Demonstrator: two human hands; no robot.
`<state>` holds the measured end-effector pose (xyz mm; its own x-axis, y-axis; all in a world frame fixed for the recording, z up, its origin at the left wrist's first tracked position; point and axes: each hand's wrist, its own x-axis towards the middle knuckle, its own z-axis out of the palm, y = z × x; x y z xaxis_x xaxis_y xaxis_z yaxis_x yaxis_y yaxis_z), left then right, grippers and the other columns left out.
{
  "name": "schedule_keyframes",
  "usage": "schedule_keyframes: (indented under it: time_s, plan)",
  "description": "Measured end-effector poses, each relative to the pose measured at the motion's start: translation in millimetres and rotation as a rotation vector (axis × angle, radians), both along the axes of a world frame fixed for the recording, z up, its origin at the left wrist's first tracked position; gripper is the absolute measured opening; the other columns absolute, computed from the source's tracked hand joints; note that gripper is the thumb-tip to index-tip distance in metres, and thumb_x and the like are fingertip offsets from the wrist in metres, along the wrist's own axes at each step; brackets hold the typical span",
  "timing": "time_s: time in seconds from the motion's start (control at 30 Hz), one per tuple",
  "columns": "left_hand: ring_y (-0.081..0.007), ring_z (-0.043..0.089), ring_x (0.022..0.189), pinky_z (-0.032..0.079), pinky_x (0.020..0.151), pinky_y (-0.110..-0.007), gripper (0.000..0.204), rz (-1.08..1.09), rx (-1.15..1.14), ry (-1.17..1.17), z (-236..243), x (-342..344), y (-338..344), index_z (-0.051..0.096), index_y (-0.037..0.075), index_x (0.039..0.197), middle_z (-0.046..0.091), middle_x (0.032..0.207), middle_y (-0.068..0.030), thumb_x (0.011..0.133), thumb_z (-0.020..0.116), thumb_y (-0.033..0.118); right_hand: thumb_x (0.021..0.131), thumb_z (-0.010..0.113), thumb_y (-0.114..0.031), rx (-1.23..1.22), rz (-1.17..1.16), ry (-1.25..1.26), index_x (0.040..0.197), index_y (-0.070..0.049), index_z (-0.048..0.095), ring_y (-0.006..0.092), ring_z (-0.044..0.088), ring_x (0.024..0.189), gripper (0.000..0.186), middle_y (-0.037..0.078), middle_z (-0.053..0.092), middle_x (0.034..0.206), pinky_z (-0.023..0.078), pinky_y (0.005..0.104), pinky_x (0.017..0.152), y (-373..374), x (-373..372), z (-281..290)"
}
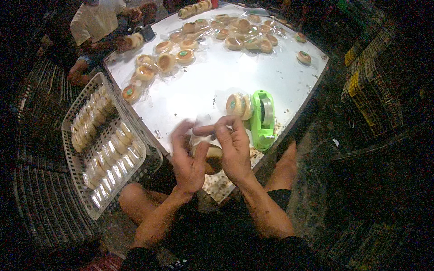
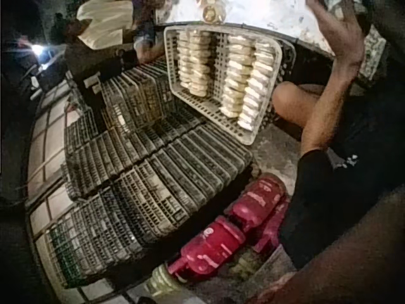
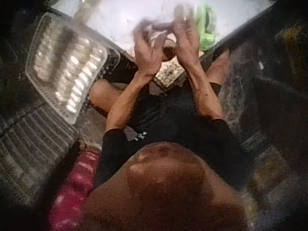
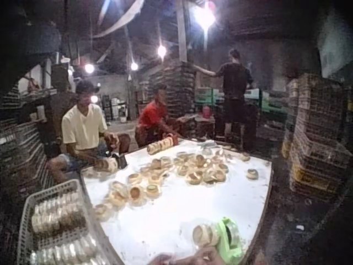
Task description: The person sits at a low table and individually wraps small round buns in clear plastic film using a handheld dispenser. They place each wrapped bun into a white plastic crate. The person occasionally moves the crate to make space and continues wrapping buns from a pile on the table.
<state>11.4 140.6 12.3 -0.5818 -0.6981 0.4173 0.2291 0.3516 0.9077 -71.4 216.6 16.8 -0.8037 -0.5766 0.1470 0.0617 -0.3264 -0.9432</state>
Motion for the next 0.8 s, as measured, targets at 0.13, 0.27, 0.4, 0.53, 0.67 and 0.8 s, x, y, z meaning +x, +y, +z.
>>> schedule_keyframes:
  time_s: [0.13, 0.27, 0.4, 0.53, 0.67, 0.8]
  plan:
    - [-0.0123, 0.065, 0.077, 0.053, 0.071, -0.025, 0.022, -0.216, 0.599, -0.115, -1, 0, -24, 0.063, -0.008, 0.096, 0.069, 0.085, -0.0101, 0.095, 0.06, 0.015, 0.095, 0.053, -0.012, 0.216, -0.295, 0.404, 0.108, -0.001, 0.058, 0.0267, 0.06, 0.106, 0.018, 0.016, 0.063, 0.114, 0.048, 0.038, 0.09, -7, 10, -1]
    - [-0.0135, 0.065, 0.079, 0.054, 0.073, -0.026, 0.019, -0.168, 0.781, 0.018, -3, 2, -28, 0.06, -0.005, 0.1, 0.068, 0.087, -0.0114, 0.095, 0.059, 0.013, 0.094, 0.056, -0.018, 0.422, -0.289, 0.93, 0.133, 0.001, 0.045, 0.0387, 0.052, 0.119, 0.044, 0.018, 0.053, 0.133, 0.038, 0.0492, 0.102, -14, 28, -17]
    - [-0.0163, 0.059, 0.094, 0.051, 0.083, -0.029, 0.015, -0.098, 0.295, -0.048, -6, 10, -32, 0.057, -0.002, 0.101, 0.06, 0.104, -0.0122, 0.094, 0.059, 0.011, 0.091, 0.061, -0.015, 0.427, 0.074, 0.516, 0.128, 0.001, 0.049, 0.0375, 0.057, 0.109, 0.041, 0.019, 0.057, 0.127, 0.042, 0.0442, 0.097, -6, 17, -27]
    - [-0.0193, 0.047, 0.114, 0.038, 0.097, -0.034, 0.014, -0.189, 0.185, -0.015, -11, 10, -49, 0.056, 0.002, 0.101, 0.049, 0.122, -0.0143, 0.092, 0.06, 0.012, 0.084, 0.067, -0.006, 0.491, -0.043, 0.939, 0.117, 0.001, 0.05, 0.0286, 0.061, 0.095, 0.038, 0.017, 0.062, 0.107, 0.046, 0.0367, 0.088, -8, 2, -8]
    - [-0.0151, 0.055, 0.094, 0.045, 0.081, -0.029, 0.014, -0.023, 0.197, 0.06, -23, 0, -42, 0.055, 0.001, 0.097, 0.058, 0.101, -0.0106, 0.095, 0.057, 0.015, 0.08, 0.068, 0.002, 0.046, -0.231, 0.689, 0.115, -0.002, 0.046, 0.0178, 0.053, 0.094, 0.042, 0.01, 0.054, 0.101, 0.046, 0.0307, 0.08, -18, 5, -19]
    - [-0.0099, 0.058, 0.066, 0.048, 0.063, -0.024, 0.023, 0.034, 0.536, 0.055, -14, 2, -30, 0.052, -0.001, 0.091, 0.061, 0.072, -0.0058, 0.099, 0.052, 0.02, 0.08, 0.066, 0.004, 0.178, -0.261, 0.215, 0.109, -0.003, 0.048, 0.0156, 0.051, 0.091, 0.035, 0.01, 0.049, 0.106, 0.046, 0.029, 0.08, -24, 15, -22]
